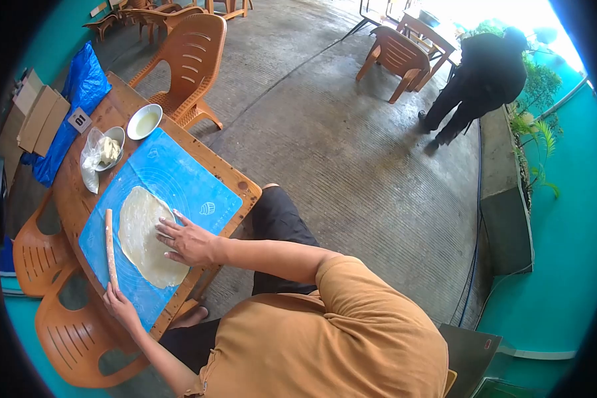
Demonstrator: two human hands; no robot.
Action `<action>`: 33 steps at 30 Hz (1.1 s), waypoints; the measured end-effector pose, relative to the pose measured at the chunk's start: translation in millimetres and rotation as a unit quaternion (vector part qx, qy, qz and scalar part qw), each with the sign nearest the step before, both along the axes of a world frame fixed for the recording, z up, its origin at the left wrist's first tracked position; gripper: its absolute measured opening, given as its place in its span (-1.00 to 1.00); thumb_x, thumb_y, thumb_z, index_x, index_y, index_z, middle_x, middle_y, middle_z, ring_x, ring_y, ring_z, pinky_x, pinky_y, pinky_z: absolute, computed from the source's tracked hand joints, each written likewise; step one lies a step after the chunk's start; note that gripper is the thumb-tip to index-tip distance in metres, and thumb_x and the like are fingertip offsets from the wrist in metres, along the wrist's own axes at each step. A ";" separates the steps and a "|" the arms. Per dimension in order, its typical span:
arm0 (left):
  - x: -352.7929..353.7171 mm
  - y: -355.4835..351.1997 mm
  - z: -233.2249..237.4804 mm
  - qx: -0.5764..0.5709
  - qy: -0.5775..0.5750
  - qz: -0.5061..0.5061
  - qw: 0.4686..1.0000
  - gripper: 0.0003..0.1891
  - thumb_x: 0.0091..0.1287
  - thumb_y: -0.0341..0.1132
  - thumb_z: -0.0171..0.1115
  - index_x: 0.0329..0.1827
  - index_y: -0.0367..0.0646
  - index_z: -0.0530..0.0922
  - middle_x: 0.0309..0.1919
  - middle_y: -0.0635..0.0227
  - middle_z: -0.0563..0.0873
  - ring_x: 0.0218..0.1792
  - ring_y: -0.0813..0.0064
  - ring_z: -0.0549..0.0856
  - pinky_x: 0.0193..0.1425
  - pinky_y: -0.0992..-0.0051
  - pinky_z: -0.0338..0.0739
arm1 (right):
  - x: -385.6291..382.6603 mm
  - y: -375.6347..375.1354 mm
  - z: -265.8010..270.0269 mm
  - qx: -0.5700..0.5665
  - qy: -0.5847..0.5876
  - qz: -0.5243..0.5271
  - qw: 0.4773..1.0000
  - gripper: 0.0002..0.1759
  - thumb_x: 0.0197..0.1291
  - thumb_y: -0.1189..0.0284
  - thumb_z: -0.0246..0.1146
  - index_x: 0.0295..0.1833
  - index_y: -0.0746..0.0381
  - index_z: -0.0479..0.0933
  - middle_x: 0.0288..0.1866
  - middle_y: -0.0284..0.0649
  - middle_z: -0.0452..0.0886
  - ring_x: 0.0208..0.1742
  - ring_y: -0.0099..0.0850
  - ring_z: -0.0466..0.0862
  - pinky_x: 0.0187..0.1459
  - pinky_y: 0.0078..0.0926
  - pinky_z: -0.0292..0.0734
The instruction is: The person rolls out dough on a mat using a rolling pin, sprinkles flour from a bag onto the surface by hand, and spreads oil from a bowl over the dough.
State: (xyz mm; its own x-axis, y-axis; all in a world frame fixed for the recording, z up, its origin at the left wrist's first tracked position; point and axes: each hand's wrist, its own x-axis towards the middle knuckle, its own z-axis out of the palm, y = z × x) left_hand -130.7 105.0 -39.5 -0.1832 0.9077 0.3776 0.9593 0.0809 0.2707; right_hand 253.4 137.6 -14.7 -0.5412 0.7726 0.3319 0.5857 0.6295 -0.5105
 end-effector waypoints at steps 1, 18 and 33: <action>1.1 0.3 0.6 0.001 -0.001 -0.001 1.000 -0.62 0.70 -0.27 0.11 0.44 -0.24 0.59 0.21 -0.01 0.68 0.24 -0.04 0.66 0.35 0.01 0.53 | -2.5 0.2 0.7 0.008 0.012 0.010 1.000 -0.32 0.67 0.03 -0.01 0.58 0.33 0.45 0.68 0.01 0.38 0.80 -0.08 0.16 0.78 0.21 -0.18; 51.3 -13.7 37.9 0.034 0.080 0.057 0.995 -0.54 0.65 -0.06 0.17 0.41 -0.19 0.61 0.33 0.08 0.67 0.30 -0.01 0.66 0.39 0.06 0.57 | 9.8 0.8 28.3 -0.001 -0.166 0.018 0.986 -0.33 0.65 0.11 0.09 0.65 0.29 0.37 0.76 -0.04 0.27 0.82 -0.14 0.12 0.79 0.17 -0.20; 46.0 -10.7 24.4 0.035 0.034 0.078 0.996 -0.54 0.64 -0.08 0.14 0.39 -0.22 0.60 0.33 0.12 0.66 0.35 0.05 0.61 0.49 0.03 0.43 | -46.1 36.4 26.9 0.007 -0.182 0.102 0.978 -0.36 0.65 0.09 0.09 0.58 0.31 0.46 0.75 -0.04 0.29 0.81 -0.12 0.15 0.78 0.21 -0.17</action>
